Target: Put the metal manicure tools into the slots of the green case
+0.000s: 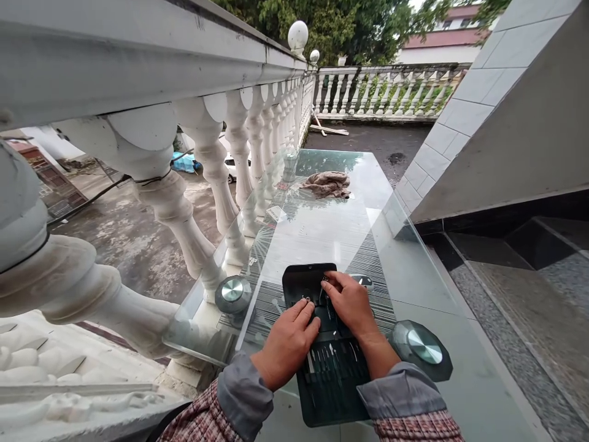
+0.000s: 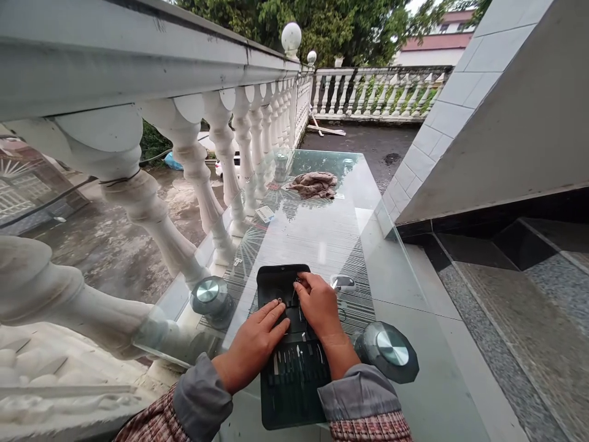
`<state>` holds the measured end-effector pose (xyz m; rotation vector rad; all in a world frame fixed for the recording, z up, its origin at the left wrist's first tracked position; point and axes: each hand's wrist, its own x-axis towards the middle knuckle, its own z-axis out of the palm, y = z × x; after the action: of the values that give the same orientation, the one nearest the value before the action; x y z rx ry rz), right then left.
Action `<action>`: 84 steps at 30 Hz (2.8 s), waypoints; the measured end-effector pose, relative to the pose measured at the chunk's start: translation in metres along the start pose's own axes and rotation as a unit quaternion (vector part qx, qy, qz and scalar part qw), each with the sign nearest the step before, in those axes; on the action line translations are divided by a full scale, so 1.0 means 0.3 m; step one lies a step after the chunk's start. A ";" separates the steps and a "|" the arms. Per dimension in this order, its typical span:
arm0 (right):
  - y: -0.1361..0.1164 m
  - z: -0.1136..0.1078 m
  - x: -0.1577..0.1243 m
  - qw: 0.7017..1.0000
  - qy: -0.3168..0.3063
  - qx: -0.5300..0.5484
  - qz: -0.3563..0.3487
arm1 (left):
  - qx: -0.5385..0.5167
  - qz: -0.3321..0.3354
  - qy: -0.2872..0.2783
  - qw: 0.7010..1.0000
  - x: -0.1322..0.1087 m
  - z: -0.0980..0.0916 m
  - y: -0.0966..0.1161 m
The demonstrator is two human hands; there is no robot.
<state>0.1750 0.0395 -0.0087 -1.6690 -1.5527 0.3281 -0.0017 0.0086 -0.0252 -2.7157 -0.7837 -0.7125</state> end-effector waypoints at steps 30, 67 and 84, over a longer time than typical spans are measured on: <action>0.162 -0.254 -0.058 0.977 0.139 0.029 0.159 | 0.005 -0.010 -0.012 1.000 -0.010 0.016 -0.007; 0.180 -0.164 -0.055 0.984 -0.020 -0.172 -0.039 | -0.001 -0.004 0.006 1.000 -0.002 -0.001 -0.003; 0.162 -0.152 -0.067 0.980 -0.032 -0.193 -0.040 | 0.009 -0.003 -0.012 1.000 -0.010 0.007 -0.004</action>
<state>0.2359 0.0080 -0.0204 -1.8939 -1.8119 0.0365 -0.0037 0.0090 -0.0284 -2.7115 -0.8008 -0.6704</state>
